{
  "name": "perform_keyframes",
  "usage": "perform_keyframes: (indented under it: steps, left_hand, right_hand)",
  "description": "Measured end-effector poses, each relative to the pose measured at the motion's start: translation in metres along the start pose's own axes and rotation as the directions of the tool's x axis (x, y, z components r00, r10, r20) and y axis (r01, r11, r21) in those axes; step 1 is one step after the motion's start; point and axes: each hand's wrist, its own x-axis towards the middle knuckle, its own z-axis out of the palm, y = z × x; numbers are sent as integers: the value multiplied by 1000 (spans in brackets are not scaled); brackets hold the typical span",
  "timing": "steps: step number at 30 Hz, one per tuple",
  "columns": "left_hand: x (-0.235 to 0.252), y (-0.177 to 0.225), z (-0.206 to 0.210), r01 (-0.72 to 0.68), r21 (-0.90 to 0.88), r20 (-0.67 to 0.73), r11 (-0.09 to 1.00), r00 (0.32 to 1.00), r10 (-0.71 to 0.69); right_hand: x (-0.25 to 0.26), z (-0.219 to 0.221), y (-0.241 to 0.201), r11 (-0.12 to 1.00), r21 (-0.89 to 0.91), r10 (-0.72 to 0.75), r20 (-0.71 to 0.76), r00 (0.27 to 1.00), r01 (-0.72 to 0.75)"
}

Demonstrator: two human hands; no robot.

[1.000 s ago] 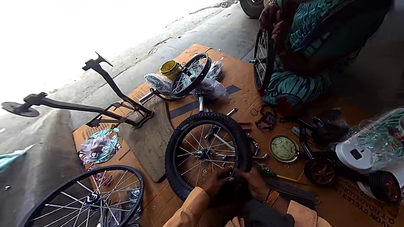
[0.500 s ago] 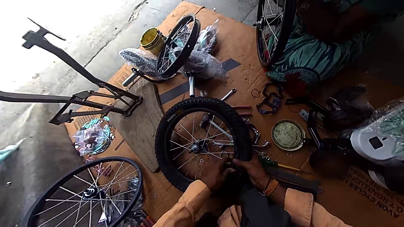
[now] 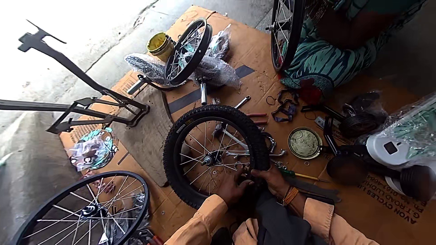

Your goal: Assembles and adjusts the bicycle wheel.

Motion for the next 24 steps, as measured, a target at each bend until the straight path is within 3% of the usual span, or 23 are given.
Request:
perform_keyframes:
  steps: [9,12,15,18,21,24]
  left_hand:
    - [-2,-7,10,-15,-43,-74,999,997,12]
    - [-10,-4,7,-23,-32,-57,999,998,21]
    - [-24,1,-4,12,102,-217,995,976,10]
    - [-28,-2,-12,-28,295,-425,955,891,158]
    - [-21,-4,-13,-96,425,-435,900,850,297]
    - [-18,-1,-8,-119,458,-433,881,835,338]
  right_hand:
    - [-1,4,2,998,-50,-34,-1,999,34]
    - [-3,2,1,994,-90,-56,68,996,62]
    - [-8,-9,-5,997,-54,-33,236,971,46]
    - [-13,-17,-12,1000,-18,-3,370,929,10]
    - [-9,-18,-13,1000,-19,4,374,927,3]
    - [-9,-17,-14,1000,-22,-10,360,933,19]
